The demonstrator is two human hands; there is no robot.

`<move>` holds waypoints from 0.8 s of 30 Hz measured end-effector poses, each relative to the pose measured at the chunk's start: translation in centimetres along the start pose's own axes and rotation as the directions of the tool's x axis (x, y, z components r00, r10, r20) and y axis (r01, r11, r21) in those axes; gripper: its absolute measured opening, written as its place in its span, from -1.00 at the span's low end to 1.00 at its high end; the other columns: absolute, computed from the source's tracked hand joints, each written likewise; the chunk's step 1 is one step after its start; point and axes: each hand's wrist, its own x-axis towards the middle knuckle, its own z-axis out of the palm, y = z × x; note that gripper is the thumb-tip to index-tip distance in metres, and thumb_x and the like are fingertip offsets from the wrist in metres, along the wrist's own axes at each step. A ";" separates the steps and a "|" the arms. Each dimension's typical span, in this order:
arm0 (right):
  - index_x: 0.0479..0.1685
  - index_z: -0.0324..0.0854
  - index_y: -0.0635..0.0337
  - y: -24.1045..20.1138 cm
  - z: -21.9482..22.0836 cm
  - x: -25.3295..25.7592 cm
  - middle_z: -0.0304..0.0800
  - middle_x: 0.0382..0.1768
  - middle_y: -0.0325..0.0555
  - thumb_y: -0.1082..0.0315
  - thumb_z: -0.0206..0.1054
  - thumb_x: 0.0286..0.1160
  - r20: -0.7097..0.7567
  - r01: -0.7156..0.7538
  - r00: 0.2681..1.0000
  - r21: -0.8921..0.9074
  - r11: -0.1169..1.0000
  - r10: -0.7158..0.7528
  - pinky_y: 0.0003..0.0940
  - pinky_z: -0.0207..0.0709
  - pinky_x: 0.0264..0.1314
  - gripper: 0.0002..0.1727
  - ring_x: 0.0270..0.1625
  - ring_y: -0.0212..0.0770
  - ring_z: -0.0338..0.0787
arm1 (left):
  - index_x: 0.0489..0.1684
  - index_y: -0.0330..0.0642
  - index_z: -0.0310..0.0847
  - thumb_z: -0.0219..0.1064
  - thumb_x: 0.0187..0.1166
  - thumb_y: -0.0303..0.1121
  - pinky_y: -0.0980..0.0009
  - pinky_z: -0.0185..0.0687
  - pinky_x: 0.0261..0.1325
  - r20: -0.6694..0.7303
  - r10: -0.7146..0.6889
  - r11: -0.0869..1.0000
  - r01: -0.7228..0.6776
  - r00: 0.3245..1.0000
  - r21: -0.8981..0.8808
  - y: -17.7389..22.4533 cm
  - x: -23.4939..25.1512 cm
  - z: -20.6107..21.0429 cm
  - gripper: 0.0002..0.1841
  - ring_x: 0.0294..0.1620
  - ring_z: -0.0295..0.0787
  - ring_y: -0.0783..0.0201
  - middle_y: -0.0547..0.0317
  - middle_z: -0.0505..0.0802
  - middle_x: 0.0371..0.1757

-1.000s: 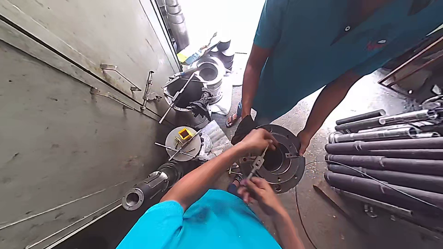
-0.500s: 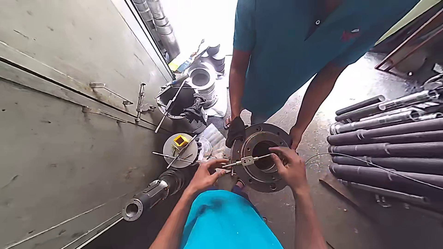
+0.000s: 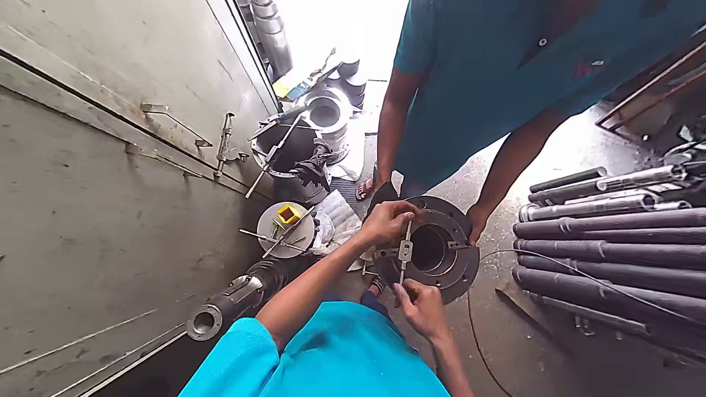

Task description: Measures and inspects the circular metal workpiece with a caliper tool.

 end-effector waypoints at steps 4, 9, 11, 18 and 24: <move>-0.21 0.87 0.14 4.0 -5.3 2.1 0.90 -0.41 -0.10 0.03 0.25 0.61 -0.036 -0.005 0.999 -0.073 0.997 0.002 0.08 0.70 -0.23 -0.61 -0.34 -0.15 0.88 | -0.04 -0.24 0.77 0.29 0.69 -0.35 0.31 0.77 -0.31 -0.257 0.024 1.000 -0.020 0.966 0.020 -2.4 -8.0 -2.3 -0.82 -0.43 0.76 0.36 0.14 0.90 -0.19; 0.06 0.84 0.12 5.8 -6.6 9.4 0.95 -0.19 -0.21 0.13 0.33 0.63 -0.095 0.146 0.985 0.026 0.989 -0.143 -0.27 0.77 0.04 -0.69 -0.20 -0.40 0.89 | -0.05 -0.40 0.70 0.34 0.58 -0.53 0.40 0.85 -0.46 -0.376 -0.049 0.979 -0.030 0.925 -0.201 -3.2 -16.9 3.2 -0.87 -0.49 0.84 0.39 0.10 0.93 -0.09; 0.00 0.84 0.11 5.1 -7.6 8.8 0.94 -0.29 -0.22 0.11 0.27 0.63 0.002 0.092 0.996 -0.020 0.996 -0.092 -0.15 0.77 -0.03 -0.67 -0.27 -0.34 0.89 | -0.02 -0.43 0.68 0.30 0.63 -0.54 0.36 0.84 -0.53 -0.436 -0.108 0.963 -0.014 0.893 -0.268 -2.6 -16.2 3.3 -0.86 -0.57 0.81 0.33 0.08 0.91 -0.17; -0.13 0.81 0.30 0.0 -2.2 1.2 0.95 -0.36 -0.15 0.31 0.13 0.78 0.434 -0.304 0.897 0.479 0.823 0.079 -0.34 0.81 -0.32 -0.66 -0.40 -0.31 0.90 | 0.13 -0.15 0.80 0.20 0.76 -0.36 0.06 0.79 0.00 -0.046 -0.085 0.983 0.091 0.995 0.158 1.7 -0.8 1.5 -0.76 -0.17 0.88 0.19 0.08 0.94 -0.02; 0.31 0.39 0.48 -5.9 9.4 4.7 0.71 -0.20 -0.03 0.55 0.27 0.50 0.027 -0.294 0.888 0.801 0.522 0.458 -0.46 0.65 -0.20 -0.59 -0.29 -0.40 0.69 | -0.04 -0.27 0.77 0.42 0.57 -0.30 -0.29 0.63 0.00 0.690 -0.368 0.639 -0.369 0.623 0.674 7.7 3.4 8.8 -0.78 0.03 0.79 -0.16 -0.16 0.84 -0.10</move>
